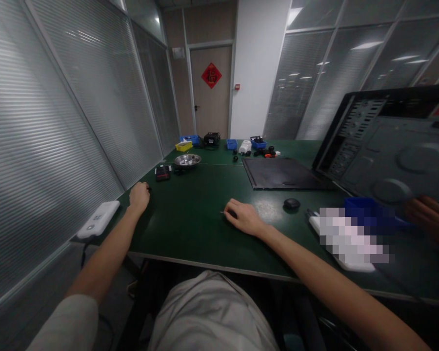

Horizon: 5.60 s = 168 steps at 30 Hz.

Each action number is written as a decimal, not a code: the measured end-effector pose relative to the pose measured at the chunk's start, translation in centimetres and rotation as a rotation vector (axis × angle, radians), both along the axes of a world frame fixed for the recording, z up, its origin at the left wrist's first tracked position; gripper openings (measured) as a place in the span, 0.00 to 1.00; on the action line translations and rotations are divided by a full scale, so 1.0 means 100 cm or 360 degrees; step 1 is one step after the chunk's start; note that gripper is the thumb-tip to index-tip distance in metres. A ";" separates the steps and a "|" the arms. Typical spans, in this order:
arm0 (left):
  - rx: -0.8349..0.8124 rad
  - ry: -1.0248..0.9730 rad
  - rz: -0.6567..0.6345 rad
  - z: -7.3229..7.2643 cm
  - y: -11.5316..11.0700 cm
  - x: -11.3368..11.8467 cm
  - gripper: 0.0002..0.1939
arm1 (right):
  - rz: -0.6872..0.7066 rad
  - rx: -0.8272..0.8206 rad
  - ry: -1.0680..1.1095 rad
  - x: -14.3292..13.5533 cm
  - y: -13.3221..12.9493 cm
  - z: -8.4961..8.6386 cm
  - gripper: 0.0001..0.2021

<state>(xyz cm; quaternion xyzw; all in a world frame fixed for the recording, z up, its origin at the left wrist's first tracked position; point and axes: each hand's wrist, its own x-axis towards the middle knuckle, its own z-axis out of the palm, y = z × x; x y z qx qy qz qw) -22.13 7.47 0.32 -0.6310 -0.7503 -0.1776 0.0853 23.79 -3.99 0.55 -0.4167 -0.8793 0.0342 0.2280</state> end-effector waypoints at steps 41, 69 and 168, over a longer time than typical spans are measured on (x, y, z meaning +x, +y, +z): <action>-0.0286 -0.1054 -0.1713 -0.011 -0.071 0.206 0.11 | 0.0014 -0.0007 0.0121 -0.001 0.004 -0.005 0.05; -0.0188 -0.0990 -0.1758 -0.002 -0.084 0.215 0.10 | 0.0014 0.0009 -0.0032 -0.010 -0.001 -0.002 0.06; 0.0052 0.0153 0.0003 -0.008 0.010 -0.009 0.15 | 0.0036 0.0034 -0.0039 -0.005 -0.004 0.001 0.05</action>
